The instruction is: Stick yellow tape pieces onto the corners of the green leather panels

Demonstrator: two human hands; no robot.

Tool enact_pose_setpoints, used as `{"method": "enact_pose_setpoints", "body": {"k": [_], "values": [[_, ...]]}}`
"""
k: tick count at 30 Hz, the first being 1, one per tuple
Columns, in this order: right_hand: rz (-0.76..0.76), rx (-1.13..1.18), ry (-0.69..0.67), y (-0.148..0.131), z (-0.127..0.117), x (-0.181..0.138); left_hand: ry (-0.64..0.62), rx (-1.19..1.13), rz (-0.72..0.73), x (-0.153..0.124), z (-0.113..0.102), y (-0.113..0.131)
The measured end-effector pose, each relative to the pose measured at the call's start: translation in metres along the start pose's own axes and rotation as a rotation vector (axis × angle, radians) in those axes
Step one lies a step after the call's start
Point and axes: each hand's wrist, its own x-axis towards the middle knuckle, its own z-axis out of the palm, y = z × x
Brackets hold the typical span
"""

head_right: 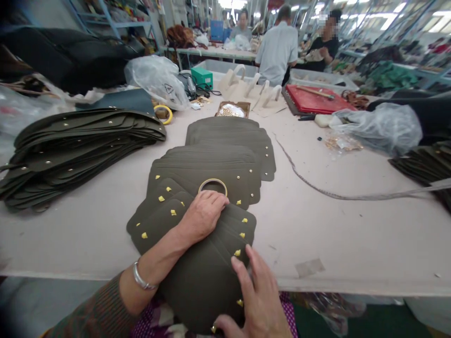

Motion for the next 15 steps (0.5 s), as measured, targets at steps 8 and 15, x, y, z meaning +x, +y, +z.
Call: {"method": "enact_pose_setpoints", "body": {"k": [8, 15], "values": [[0.098, -0.081, 0.152, -0.012, 0.032, -0.014, -0.044, 0.097, -0.005, 0.006, -0.006, -0.004], [0.101, 0.087, 0.137, -0.005, 0.003, 0.02, 0.01, 0.001, -0.031, 0.004, -0.017, -0.021]]}}
